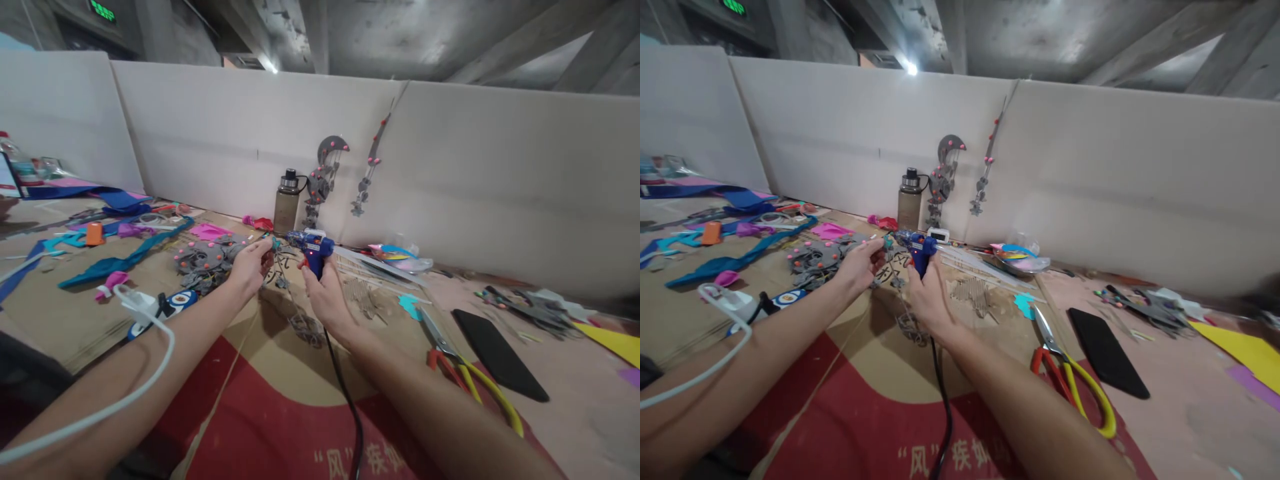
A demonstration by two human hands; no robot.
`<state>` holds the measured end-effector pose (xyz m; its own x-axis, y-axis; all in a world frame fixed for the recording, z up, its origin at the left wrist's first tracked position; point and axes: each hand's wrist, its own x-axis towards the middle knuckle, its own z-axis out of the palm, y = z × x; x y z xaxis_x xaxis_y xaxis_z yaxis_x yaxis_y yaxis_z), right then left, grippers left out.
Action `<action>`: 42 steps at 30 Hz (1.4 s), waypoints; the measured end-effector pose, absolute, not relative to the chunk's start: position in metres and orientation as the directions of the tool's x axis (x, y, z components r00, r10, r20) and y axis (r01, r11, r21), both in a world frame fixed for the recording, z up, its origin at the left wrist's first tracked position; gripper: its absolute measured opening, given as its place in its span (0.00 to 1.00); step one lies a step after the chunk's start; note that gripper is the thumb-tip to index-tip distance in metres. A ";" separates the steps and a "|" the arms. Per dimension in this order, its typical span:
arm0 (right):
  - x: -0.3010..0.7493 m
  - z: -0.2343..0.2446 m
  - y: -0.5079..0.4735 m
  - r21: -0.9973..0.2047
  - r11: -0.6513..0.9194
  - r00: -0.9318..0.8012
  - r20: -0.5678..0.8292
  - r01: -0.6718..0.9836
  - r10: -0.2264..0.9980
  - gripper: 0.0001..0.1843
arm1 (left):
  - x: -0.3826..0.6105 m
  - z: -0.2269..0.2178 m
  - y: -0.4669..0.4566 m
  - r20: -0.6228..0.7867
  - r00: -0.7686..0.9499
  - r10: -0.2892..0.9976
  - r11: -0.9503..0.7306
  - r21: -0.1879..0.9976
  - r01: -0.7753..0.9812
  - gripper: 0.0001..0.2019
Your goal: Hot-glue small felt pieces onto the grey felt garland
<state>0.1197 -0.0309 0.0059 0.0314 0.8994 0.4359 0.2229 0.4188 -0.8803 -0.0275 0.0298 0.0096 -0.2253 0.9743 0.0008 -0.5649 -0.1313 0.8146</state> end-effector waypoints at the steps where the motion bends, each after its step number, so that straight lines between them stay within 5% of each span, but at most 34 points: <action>1: 0.120 0.005 -0.032 -0.861 0.438 0.034 0.461 0.256 0.887 0.16 | -0.027 0.010 0.029 0.000 -0.232 0.973 -0.135 0.813 -0.566 0.05; 12: 0.122 0.001 -0.030 -0.724 0.536 -0.024 0.586 0.434 0.810 0.19 | -0.025 0.009 0.030 -0.025 -0.253 0.967 -0.129 0.811 -0.571 0.04; 42: 0.119 -0.005 -0.032 -0.701 0.505 0.003 0.586 0.504 0.811 0.19 | -0.022 0.006 0.028 0.076 -0.184 0.980 -0.171 0.798 -0.578 0.09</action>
<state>0.1191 -0.0324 -0.0046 0.0026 0.8106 0.5856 0.5038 0.5048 -0.7010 -0.0218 0.0279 0.0064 -0.1842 0.9799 0.0762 -0.5778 -0.1707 0.7981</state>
